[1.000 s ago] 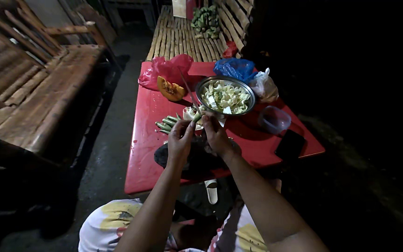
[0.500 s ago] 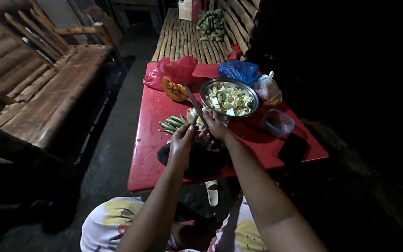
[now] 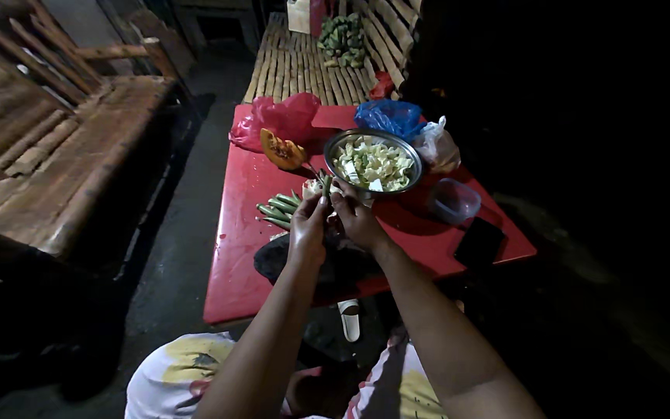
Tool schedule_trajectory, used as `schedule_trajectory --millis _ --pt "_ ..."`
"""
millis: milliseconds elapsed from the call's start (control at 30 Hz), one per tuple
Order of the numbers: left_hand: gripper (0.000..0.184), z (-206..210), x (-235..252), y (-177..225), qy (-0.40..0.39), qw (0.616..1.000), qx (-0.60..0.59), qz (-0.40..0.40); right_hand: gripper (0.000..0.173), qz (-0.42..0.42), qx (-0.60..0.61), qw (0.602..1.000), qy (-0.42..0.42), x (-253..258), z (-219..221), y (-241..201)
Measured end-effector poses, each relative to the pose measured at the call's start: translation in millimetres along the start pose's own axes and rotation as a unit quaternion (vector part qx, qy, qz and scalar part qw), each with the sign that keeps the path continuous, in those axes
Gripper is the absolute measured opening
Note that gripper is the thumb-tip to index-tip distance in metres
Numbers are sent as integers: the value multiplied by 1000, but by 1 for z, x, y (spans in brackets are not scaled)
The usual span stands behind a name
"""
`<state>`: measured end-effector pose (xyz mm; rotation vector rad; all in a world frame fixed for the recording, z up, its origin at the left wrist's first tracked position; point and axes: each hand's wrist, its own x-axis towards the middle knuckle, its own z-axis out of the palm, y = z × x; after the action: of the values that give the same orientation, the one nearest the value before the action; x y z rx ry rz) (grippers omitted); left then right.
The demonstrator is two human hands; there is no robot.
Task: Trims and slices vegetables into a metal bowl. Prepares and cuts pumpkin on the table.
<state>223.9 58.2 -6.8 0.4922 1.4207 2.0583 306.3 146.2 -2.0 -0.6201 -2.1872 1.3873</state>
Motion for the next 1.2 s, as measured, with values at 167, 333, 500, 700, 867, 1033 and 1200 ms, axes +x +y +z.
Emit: schedule_trajectory --millis 167,333,500,700,867,1033,1200 --pt "26 30 10 4 -31 999 31 31 53 -2 -6 998 67 -4 -16 -5" --pt "27 55 25 2 -70 986 117 99 48 -24 42 992 117 12 -32 -1" --pt "26 73 41 -9 -79 974 174 125 44 -8 49 987 151 28 -44 4" --pt "28 89 64 -8 -111 962 228 100 51 40 87 984 150 51 -63 11" --pt "28 90 75 -6 -147 934 306 111 60 111 104 979 136 66 -75 18" --pt "33 93 93 0 -142 898 397 129 65 180 117 971 101 65 -84 24" --pt "48 83 123 27 -178 855 471 120 73 216 95 965 116 55 -89 21"
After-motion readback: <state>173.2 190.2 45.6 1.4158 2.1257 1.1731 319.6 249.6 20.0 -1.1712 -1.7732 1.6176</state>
